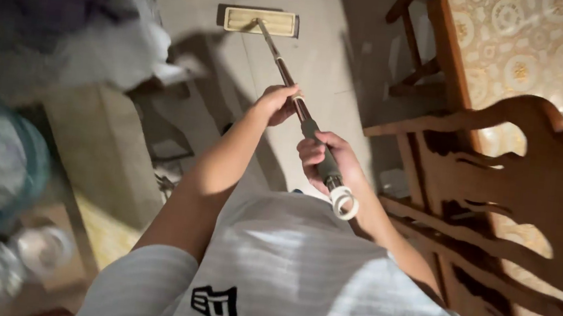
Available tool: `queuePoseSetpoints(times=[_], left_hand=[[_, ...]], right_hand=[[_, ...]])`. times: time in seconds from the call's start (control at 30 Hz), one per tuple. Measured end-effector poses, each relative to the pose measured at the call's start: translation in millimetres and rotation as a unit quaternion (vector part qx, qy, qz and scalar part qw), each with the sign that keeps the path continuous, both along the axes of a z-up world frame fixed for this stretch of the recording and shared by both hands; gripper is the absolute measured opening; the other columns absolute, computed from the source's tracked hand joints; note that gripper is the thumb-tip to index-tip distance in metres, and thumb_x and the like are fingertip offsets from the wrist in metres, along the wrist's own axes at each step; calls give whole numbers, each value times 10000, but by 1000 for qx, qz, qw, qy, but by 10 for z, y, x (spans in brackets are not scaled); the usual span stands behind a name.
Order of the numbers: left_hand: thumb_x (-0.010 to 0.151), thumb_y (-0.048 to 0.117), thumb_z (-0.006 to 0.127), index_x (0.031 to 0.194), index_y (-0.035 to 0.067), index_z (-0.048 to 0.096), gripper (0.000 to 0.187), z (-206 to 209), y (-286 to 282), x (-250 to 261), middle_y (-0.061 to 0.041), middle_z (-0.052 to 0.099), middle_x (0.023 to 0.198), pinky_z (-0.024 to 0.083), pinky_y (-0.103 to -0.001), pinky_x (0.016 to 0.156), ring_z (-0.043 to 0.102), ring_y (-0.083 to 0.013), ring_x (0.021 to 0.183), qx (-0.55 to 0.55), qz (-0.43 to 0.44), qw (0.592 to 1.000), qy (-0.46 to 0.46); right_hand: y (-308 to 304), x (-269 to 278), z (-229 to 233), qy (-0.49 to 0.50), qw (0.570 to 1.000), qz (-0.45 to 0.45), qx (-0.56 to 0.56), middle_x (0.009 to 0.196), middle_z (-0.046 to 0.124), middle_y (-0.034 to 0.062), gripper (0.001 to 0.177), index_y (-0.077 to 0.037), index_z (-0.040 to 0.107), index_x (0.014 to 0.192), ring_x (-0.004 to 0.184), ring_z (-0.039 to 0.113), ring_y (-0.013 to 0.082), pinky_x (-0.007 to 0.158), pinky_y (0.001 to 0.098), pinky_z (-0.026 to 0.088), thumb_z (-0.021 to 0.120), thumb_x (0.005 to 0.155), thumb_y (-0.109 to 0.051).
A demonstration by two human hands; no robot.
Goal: The person mops the floor using a flat mop, moving it back and forth across different sections of the tiled floor and under furniture.
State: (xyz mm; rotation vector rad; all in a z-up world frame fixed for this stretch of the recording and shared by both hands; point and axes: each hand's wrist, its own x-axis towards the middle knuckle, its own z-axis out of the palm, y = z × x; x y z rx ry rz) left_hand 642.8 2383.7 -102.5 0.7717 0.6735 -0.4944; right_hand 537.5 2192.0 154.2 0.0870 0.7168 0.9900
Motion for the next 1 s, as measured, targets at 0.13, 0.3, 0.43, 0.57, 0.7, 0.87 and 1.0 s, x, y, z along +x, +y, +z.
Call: queuePoseSetpoints(times=[0.13, 0.3, 0.43, 0.57, 0.7, 0.87, 1.0], left_hand=[[971, 177, 648, 1022, -53, 620, 238, -66, 460, 572, -156, 700, 901, 634, -385, 690, 712, -261, 768, 47, -58, 995, 63], [976, 144, 676, 997, -3, 650, 151, -370, 990, 1132, -113, 699, 850, 583, -310, 622, 681, -200, 719, 119, -191, 972, 72], [955, 87, 595, 984, 11, 636, 91, -696, 1129, 1573, -125, 679, 801, 562, -340, 563, 660, -227, 677, 151, -184, 964, 121], [950, 37, 544, 1008, 16, 623, 100, -871, 1185, 1949, -108, 659, 769, 575, -336, 555, 669, -216, 663, 163, -166, 960, 156], [1004, 127, 471, 996, -18, 580, 182, -1062, 1220, 2334, -93, 588, 666, 471, -353, 442, 580, -214, 523, 197, -153, 957, 151], [969, 101, 506, 1161, -14, 481, 225, -1170, 1139, 2734, -134, 640, 717, 490, -381, 450, 621, -235, 541, 298, -254, 904, 174], [947, 100, 548, 1278, -22, 411, 378, -1214, 1111, 3008, -163, 690, 771, 527, -400, 469, 662, -252, 568, 359, -320, 857, 184]], right_hand=[[624, 516, -532, -32, 999, 1, -40, 759, 500, 18, 183, -71, 440, 879, 601, 535, 98, 556, 212, 499, 593, 952, -140], [1336, 1188, -1175, 3, 997, 6, -83, 711, 493, -5, 215, -90, 438, 838, 562, 521, 85, 505, 218, 483, 578, 975, -178], [1607, 1564, -1611, -56, 989, 44, -128, 682, 490, -5, 243, -71, 485, 841, 534, 516, 97, 469, 238, 470, 563, 983, -252], [1711, 1902, -1888, -106, 973, 85, -186, 670, 505, -4, 273, -75, 494, 853, 544, 532, 111, 447, 261, 453, 561, 983, -304], [1957, 2249, -1818, -109, 944, 87, -300, 723, 576, 29, 246, -115, 554, 937, 534, 545, 141, 429, 270, 446, 501, 929, -354], [2170, 2569, -1477, 84, 969, -221, 67, 865, 544, 58, 177, -53, 564, 1152, 629, 520, 98, 574, 237, 520, 504, 1000, -121], [2205, 2764, -1436, 100, 948, -285, 95, 801, 504, 59, 224, -55, 599, 1184, 618, 513, 87, 557, 216, 517, 490, 989, -79]])
